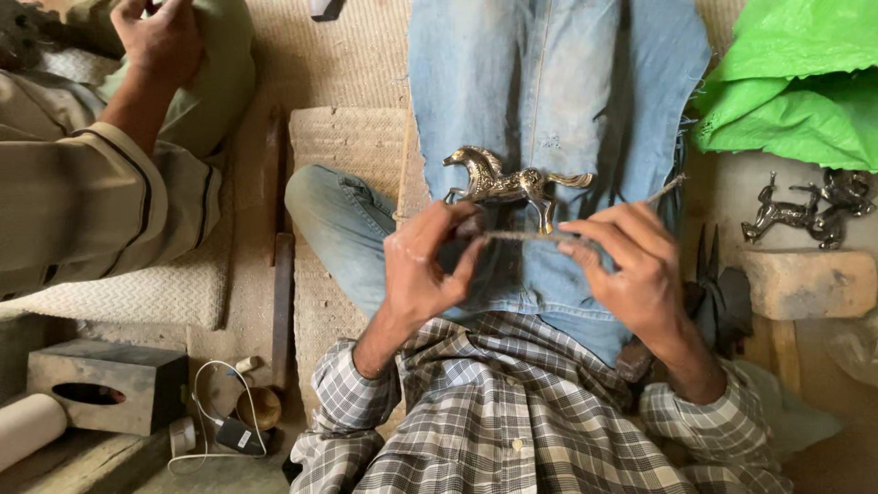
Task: The person sits on the floor with a brass horse figurine resting on their lap. They hold a chisel against the figurine's surface and strike it with a wooden mallet, repositioning the chisel repeatedly to work different spots, then hold up the figurine to view it.
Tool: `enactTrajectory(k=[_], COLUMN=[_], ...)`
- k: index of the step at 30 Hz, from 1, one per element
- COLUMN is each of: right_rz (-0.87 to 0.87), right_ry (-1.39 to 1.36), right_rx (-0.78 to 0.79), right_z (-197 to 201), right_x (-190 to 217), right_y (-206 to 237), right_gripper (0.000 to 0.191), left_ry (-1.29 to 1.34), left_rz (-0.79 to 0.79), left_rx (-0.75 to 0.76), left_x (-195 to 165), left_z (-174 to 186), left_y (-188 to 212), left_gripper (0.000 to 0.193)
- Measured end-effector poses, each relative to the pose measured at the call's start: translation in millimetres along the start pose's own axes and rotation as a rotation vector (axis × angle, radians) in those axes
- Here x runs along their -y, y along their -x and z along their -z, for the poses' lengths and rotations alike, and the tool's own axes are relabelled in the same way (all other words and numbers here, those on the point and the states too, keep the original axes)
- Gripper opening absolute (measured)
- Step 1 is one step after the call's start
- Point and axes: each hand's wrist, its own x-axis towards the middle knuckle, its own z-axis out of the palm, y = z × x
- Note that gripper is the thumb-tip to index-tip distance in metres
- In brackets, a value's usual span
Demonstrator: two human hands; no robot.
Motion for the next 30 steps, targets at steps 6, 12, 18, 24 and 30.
enactTrajectory(k=[6, 12, 18, 24, 30], right_rz=[0.019, -0.164, -0.246, -0.337, -0.246], right_ry=[-0.034, -0.225, -0.239, -0.324, -0.22], right_rx=[-0.007, 0.027, -0.01, -0.015, -0.102], right_z=[-12.7, -21.1, -21.3, -24.1, -29.1], right_x=[-7.2, -14.9, -21.0, -29.7, -31.7], right_y=[-12.1, -5.1, 4.3, -4.2, -6.1], right_gripper=[0.025, 0.02, 0.023, 0.024, 0.027], left_ry=[-0.047, 0.063, 0.132, 0.142, 0.132], left_rz=[0.109, 0.327, 0.197, 0.284, 0.222], left_rx=[-0.074, 0.052, 0.094, 0.11, 0.088], left_x=[3.4, 5.4, 6.7, 12.8, 14.1], left_z=[0.8, -2.3, -5.1, -8.5, -9.0], left_y=[-7.1, -11.5, -22.5, -35.9, -40.8], left_gripper=[0.033, 0.029, 0.026, 0.026, 0.025])
